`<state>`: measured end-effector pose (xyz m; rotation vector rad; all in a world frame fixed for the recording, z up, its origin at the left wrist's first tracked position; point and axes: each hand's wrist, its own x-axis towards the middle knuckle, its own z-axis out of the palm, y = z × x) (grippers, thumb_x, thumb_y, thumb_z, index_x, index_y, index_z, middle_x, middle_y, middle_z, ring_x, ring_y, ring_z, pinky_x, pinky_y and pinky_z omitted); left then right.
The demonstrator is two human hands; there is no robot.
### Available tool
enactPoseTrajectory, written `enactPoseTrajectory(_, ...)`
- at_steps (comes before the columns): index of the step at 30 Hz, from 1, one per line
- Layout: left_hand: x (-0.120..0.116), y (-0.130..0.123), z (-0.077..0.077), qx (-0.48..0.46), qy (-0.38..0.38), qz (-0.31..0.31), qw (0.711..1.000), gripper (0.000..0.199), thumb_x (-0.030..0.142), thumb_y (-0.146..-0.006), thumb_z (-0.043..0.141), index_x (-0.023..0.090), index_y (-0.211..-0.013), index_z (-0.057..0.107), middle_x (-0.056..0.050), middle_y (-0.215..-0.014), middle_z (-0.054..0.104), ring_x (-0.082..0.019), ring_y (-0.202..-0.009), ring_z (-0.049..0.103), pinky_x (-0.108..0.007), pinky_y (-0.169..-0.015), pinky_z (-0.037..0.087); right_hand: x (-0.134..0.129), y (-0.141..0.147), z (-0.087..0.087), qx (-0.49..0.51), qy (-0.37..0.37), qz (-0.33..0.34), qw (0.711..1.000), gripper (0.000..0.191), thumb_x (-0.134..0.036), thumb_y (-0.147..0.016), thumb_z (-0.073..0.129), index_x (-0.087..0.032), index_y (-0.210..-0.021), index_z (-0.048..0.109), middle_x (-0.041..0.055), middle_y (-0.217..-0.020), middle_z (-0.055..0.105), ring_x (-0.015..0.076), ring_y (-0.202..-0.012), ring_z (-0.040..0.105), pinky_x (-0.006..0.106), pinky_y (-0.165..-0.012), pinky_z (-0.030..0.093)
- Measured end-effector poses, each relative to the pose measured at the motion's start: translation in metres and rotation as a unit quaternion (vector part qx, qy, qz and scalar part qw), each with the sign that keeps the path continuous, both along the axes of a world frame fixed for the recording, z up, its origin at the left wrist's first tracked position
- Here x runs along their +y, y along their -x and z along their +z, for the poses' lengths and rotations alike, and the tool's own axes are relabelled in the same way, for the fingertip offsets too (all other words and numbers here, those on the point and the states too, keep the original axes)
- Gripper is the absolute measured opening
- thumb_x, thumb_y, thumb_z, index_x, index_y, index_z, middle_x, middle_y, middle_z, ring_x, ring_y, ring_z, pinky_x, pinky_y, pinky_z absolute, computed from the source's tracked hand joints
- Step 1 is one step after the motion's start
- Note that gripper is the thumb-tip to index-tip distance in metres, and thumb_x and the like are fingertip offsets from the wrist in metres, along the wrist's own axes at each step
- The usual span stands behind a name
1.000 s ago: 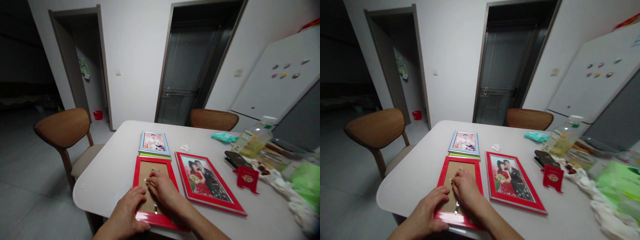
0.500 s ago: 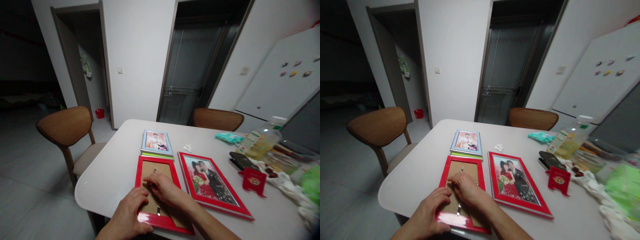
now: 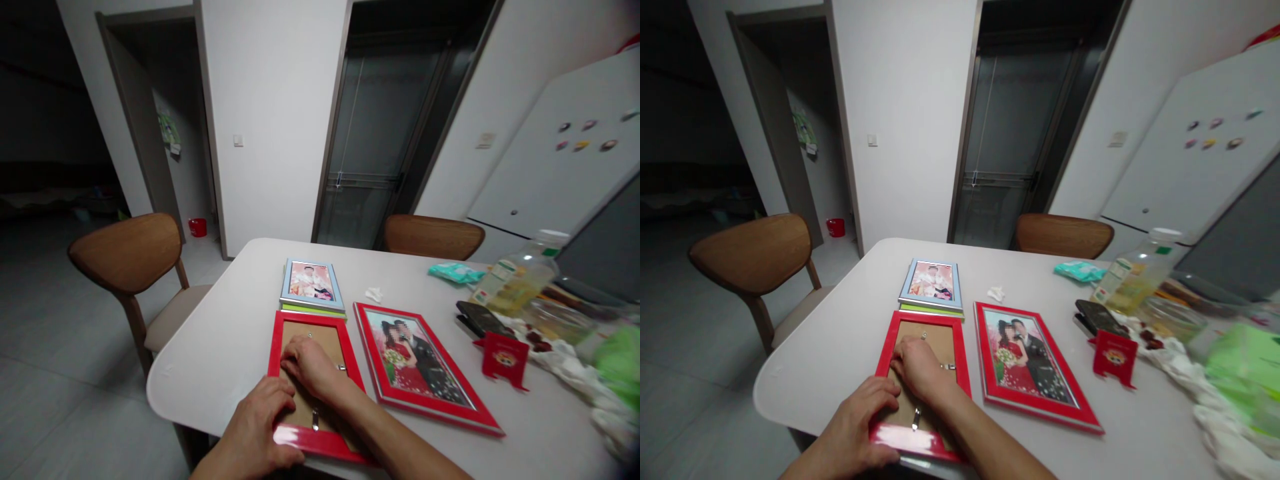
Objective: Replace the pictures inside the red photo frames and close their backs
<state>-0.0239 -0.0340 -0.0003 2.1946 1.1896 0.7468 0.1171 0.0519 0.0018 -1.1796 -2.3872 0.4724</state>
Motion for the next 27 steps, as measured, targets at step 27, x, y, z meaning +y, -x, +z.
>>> enactPoseTrajectory(27, -0.002, 0.002, -0.003, -0.031, -0.007, -0.003, 0.999, 0.045, 0.012, -0.04, 0.077, 0.019, -0.077, 0.053, -0.001, -0.093, 0.056, -0.018, -0.089, 0.048, -0.026, -0.078, 0.039, 0.008, -0.028, 0.007, -0.045, -0.069, -0.103, 0.991, 0.019, -0.013, -0.074, 0.046, -0.015, -0.077, 0.064, 0.0065, -0.081, 0.061, 0.0145, -0.077, 0.052, 0.022, -0.069, 0.037)
